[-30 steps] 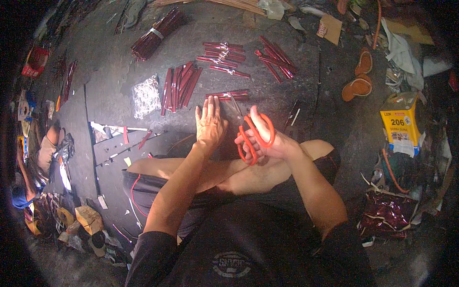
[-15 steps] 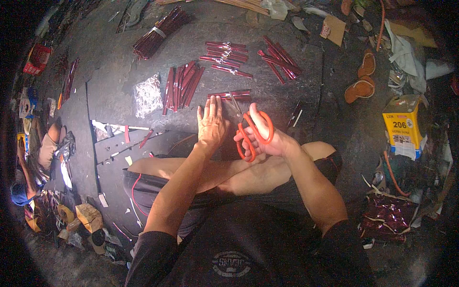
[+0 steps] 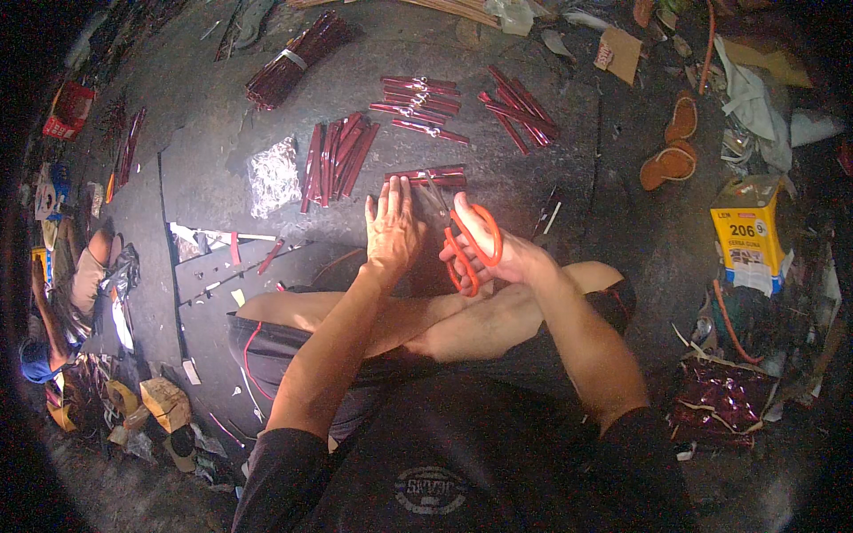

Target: The person sits on the floor and repeatedly cuts red sticks with scissors, then inserts small metallic pieces into the cut ends. The person handles the sticks and metallic pieces one at a time, placing finished units on the floor.

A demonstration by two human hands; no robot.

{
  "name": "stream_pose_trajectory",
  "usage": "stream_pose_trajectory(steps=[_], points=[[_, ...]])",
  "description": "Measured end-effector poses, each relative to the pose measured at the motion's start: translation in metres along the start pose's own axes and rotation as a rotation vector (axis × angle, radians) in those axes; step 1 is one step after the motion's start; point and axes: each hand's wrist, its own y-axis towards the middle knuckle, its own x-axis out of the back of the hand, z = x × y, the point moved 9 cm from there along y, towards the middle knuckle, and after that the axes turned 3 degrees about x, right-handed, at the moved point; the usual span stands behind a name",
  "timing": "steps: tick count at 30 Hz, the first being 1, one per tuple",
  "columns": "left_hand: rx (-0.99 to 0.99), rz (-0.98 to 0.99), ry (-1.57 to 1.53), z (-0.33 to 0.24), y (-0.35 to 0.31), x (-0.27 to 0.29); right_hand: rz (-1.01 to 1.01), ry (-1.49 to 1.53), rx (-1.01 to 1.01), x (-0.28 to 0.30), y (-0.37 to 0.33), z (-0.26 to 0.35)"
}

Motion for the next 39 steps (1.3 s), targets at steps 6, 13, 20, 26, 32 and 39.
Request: stream_pose_trajectory(steps=[6,13,20,26,32,39], points=[[0.001,-0.063,-0.109,-0.001,0.000,0.008,0.033,-0.219,-0.071,0.007,0.000,0.019],[0.151,-0.082,-0.617,0.031,0.003,0.035,0.111,-0.331,-0.238,0.011,-0.004,0.050],[0.542,0.596,-2.110,-0.053,-0.038,-0.025,0.220,-0.275,-0.286,0.009,0.002,0.055],[0.508,0.141,-1.399,-0.024,-0.031,-0.003,0.144,-0.340,-0.294,0.013,0.000,0.057],[0.542,-0.429,-0.866,0.041,-0.005,0.021,0.108,-0.181,-0.210,0.001,-0.003,0.030],[0.691,-0.389,-0.572,0.040,0.005,0.014,-0.043,-0.019,-0.085,-0.014,0.008,-0.002]])
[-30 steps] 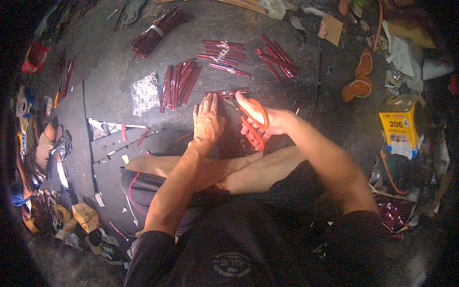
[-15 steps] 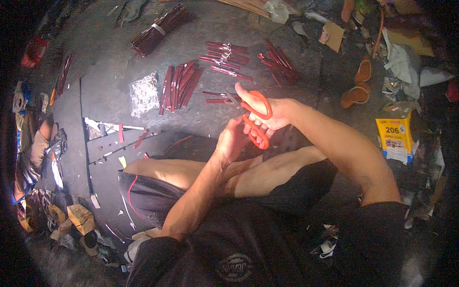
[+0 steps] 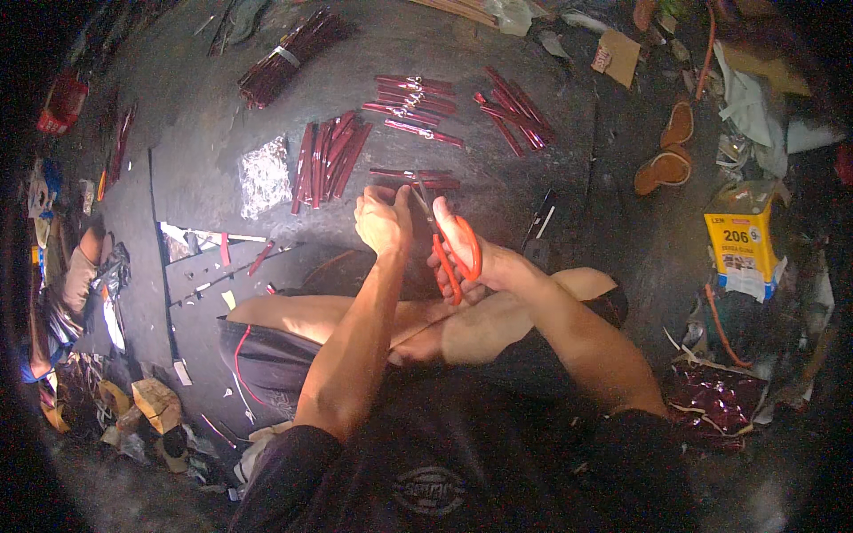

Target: The person sits on the floor and repeatedly cuts red sticks with scissors, then inserts small metallic pieces into the cut ends. The person handles the sticks and metallic pieces one at a time, placing finished units on the floor.

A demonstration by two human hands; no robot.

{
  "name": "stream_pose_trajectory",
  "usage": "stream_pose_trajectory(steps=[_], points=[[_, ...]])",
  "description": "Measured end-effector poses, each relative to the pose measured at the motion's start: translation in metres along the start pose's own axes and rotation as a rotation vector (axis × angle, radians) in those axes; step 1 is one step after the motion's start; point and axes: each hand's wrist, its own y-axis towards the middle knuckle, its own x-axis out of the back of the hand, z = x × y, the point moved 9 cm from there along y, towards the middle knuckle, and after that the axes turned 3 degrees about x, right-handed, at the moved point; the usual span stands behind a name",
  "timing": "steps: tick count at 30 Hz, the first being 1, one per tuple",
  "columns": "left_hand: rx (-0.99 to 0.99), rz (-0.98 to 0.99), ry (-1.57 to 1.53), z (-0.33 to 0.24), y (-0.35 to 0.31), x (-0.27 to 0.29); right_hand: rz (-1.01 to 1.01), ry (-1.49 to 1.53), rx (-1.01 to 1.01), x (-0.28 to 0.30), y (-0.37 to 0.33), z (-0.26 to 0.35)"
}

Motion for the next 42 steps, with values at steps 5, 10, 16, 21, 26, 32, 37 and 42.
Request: stream_pose_trajectory(steps=[5,10,16,21,26,32,37,42], points=[[0.058,0.076,0.037,0.002,0.001,-0.006,-0.011,-0.028,0.055,0.006,0.002,-0.008],[0.045,0.067,0.038,0.001,0.001,-0.007,-0.032,-0.100,0.083,0.009,0.002,-0.006],[0.021,0.031,0.045,-0.002,0.000,-0.004,-0.021,-0.127,0.047,0.010,-0.002,-0.001],[0.017,0.031,0.046,-0.002,0.000,-0.004,0.063,-0.141,0.036,0.018,0.003,0.001],[-0.033,-0.018,0.046,-0.006,-0.001,0.003,0.189,-0.163,-0.078,0.026,-0.005,0.023],[0.092,0.722,-0.458,0.002,-0.041,-0.040,0.247,-0.186,-0.211,0.028,-0.010,0.052],[0.605,1.287,-1.400,-0.035,-0.116,-0.050,0.315,-0.165,-0.283,0.025,-0.006,0.054],[0.599,1.261,-1.377,-0.044,-0.114,-0.046,0.285,-0.143,-0.298,0.026,-0.004,0.055]])
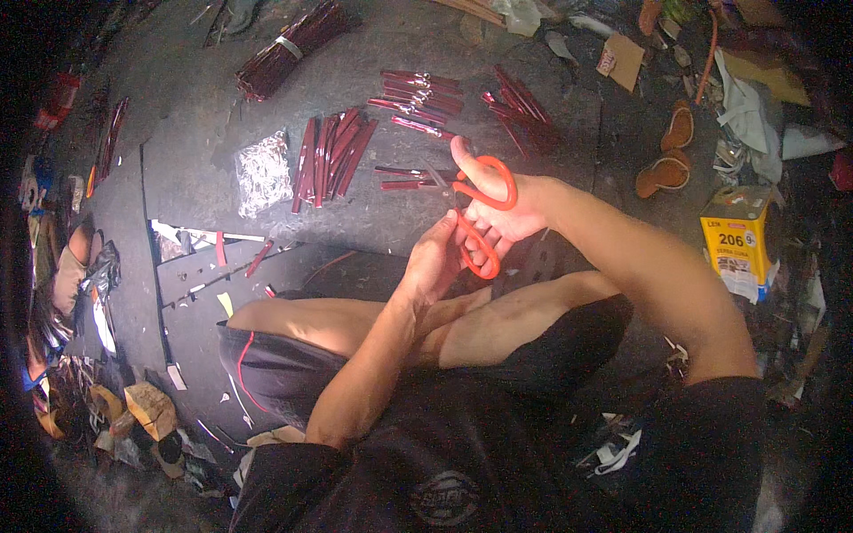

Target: The person sits on the floor and repeatedly cuts red sticks with scissors, then inserts small metallic pieces into the cut ends. The person handles the sticks and metallic pieces one at a time, placing finished units on the floor.

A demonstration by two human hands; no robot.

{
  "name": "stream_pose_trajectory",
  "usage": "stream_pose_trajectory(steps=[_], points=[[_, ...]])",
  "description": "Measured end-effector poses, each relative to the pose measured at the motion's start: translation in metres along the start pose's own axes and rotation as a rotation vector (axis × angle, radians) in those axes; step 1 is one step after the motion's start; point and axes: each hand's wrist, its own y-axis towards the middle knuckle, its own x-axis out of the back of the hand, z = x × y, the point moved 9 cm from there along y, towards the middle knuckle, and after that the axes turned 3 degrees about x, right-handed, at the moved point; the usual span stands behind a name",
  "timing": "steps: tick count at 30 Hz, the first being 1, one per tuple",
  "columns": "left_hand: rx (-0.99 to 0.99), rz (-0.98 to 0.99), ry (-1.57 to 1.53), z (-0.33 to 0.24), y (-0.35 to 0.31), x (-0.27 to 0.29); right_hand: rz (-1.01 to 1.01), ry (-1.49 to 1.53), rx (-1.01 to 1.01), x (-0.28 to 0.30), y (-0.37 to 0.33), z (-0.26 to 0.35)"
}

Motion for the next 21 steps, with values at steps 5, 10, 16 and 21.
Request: stream_pose_trajectory(steps=[5,10,16,21], points=[[0.013,-0.020,-0.084,-0.007,0.001,-0.004,-0.019,-0.031,-0.026,-0.003,-0.006,0.011],[0.050,-0.145,-0.308,-0.003,0.002,-0.009,-0.016,0.024,-0.071,-0.007,-0.002,0.017],[0.032,-0.124,-0.299,0.002,0.013,0.002,-0.027,0.050,-0.082,-0.003,0.012,0.021],[-0.010,-0.204,-0.119,0.006,0.013,0.012,-0.060,0.023,-0.035,0.010,0.018,0.008]])
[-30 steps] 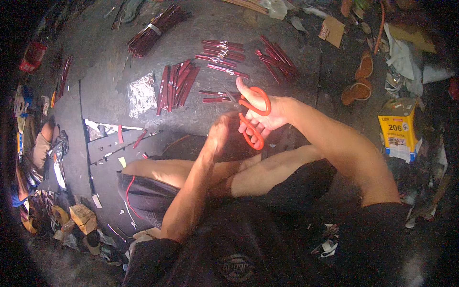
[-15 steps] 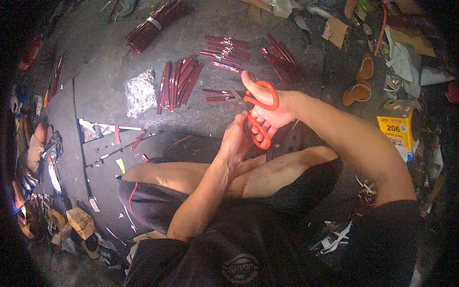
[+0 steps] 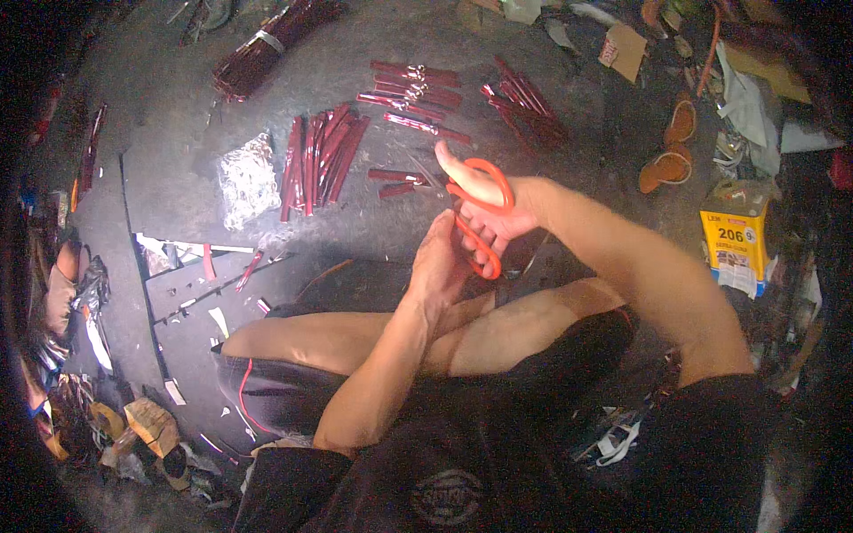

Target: The person sits on the floor and repeatedly cuts red sticks with scissors, then inserts small metallic pieces into the cut ends. The person handles the sticks and metallic pieces one at a time, placing finished units on the floor.

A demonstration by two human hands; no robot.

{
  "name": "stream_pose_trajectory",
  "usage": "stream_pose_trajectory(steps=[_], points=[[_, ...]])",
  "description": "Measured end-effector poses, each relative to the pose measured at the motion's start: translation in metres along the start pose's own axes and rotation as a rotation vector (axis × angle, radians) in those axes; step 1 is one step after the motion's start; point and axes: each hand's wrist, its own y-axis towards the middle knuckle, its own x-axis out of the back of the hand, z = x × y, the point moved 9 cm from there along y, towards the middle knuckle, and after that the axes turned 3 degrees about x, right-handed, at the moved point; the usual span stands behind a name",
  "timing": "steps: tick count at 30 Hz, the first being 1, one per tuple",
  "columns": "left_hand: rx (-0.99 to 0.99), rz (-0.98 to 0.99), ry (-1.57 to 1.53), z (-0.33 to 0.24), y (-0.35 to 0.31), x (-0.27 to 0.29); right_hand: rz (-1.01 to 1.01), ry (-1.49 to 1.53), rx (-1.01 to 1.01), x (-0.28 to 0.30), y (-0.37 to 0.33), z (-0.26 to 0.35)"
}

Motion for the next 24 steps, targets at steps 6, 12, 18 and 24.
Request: stream_pose_trajectory(steps=[6,12,18,24], points=[[-0.812,-0.682,1.069,-0.112,-0.039,0.054,-0.074,-0.030,0.188,-0.008,0.001,-0.025],[-0.716,-0.865,1.183,-0.138,-0.035,0.057,-0.151,-0.079,0.254,-0.011,-0.006,-0.035],[-0.702,-1.043,1.349,-0.139,-0.032,0.056,-0.178,-0.120,0.240,-0.005,-0.006,-0.037],[-0.634,-1.113,1.427,-0.135,-0.019,0.060,-0.118,-0.077,0.272,-0.003,-0.001,-0.040]])
